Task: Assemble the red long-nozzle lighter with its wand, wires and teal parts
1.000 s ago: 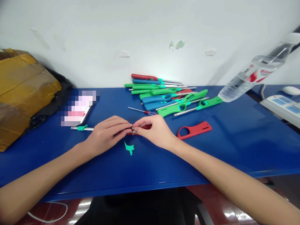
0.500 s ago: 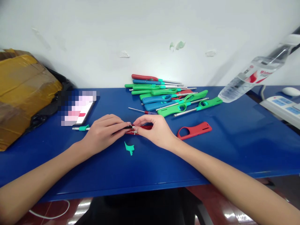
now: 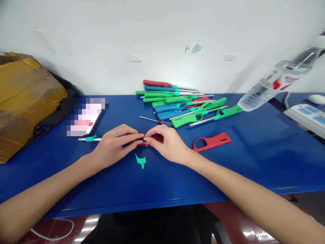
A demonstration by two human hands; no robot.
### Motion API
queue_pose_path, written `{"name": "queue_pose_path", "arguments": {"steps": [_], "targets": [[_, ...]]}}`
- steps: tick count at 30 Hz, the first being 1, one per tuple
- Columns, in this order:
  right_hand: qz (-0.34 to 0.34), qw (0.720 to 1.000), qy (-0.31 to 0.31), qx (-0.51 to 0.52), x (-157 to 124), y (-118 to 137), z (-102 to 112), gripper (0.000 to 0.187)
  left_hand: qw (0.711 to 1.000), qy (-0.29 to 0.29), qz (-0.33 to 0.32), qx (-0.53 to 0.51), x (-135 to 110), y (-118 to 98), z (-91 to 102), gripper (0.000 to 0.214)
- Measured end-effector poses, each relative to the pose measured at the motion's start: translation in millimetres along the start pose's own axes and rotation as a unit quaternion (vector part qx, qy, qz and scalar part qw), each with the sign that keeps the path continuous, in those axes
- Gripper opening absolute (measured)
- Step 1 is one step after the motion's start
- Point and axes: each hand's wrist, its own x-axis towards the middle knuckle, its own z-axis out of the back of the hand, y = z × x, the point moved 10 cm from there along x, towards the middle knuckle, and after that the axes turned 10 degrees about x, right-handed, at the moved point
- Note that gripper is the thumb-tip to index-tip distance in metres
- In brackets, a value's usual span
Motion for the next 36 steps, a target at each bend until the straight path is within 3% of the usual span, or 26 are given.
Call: {"name": "queue_pose_path", "arguments": {"steps": [15,25,31,36], "targets": [[0.013,1.0,-0.019,0.009,-0.9,-0.3,-0.9,0.01,0.997,-0.013,-0.046,0.054,3.3,-16.0,2.5,0.008],[0.027,0.999,-0.021,-0.029,0.0,6.8,5.9,0.008,0.998,0.046,0.043,0.031,4.8,8.9,2.8,0.023],[0.065,0.997,-0.003,-0.033,-1.9,13.4,2.5,0.006,0.996,0.08,0.043,-0.01,1.7,11.0,-1.7,0.016],[0.073,0.996,0.006,-0.051,-2.6,13.3,2.6,0.007,0.997,0.071,0.034,-0.018,0.9,10.9,-3.2,0.016]]}}
